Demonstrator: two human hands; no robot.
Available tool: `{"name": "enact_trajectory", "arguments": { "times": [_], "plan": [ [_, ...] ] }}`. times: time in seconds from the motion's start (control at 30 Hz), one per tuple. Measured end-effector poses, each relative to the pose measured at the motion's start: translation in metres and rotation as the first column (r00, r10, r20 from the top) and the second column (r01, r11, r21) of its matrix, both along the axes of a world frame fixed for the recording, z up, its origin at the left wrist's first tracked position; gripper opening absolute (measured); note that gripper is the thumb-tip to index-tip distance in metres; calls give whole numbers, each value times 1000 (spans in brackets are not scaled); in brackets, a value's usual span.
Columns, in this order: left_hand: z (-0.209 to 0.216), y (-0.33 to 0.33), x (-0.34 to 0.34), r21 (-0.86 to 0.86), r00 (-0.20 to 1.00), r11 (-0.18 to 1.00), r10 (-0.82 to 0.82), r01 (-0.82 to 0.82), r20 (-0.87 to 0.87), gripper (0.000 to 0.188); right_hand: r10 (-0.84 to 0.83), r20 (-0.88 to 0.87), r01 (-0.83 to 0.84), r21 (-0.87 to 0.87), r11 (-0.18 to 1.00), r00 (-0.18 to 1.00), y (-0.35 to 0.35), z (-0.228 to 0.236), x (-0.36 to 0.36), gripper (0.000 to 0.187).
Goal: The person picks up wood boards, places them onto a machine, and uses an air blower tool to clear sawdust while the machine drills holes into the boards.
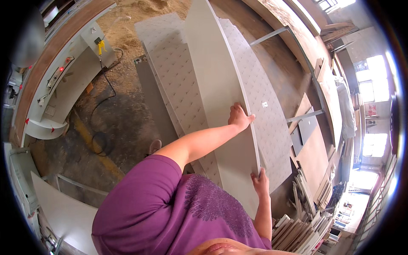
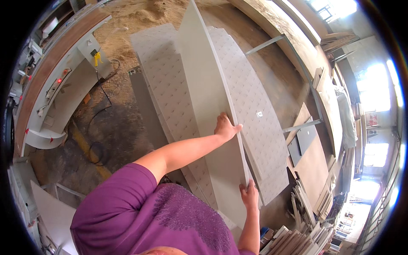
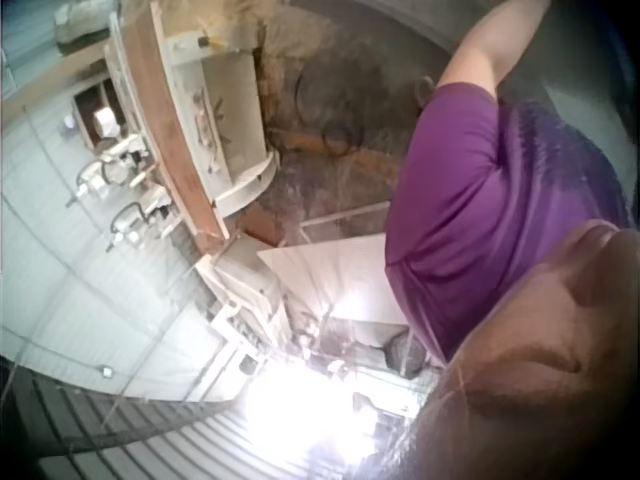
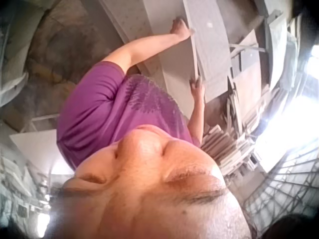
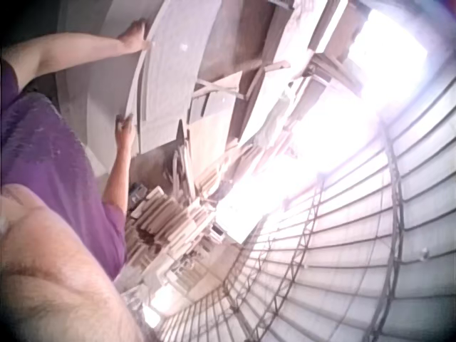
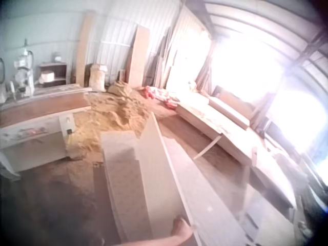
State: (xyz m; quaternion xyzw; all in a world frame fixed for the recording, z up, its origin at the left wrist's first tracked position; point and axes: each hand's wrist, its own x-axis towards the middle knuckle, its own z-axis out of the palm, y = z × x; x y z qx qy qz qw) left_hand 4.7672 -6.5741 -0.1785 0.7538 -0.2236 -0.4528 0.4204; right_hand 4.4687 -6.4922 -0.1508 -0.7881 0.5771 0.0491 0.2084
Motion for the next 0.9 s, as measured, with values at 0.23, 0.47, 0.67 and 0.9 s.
{"name": "enact_trajectory", "arguments": {
  "times": [0.23,0.47,0.67,0.9],
  "plan": [
    [-60,17,8,-400,988,913,22,-82,-153,68,157,14,-157,227,961,987,-48,4,64,33],
    [-197,127,35,80,653,993,117,-86,-748,49,243,-96,-204,302,931,965,-18,16,77,31],
    [-264,161,33,353,665,917,381,-184,-643,74,135,-57,-99,418,903,989,22,116,98,29],
    [-255,150,0,153,75,877,209,-455,-975,75,-47,-51,66,482,874,998,71,215,103,18]
  ]
}}
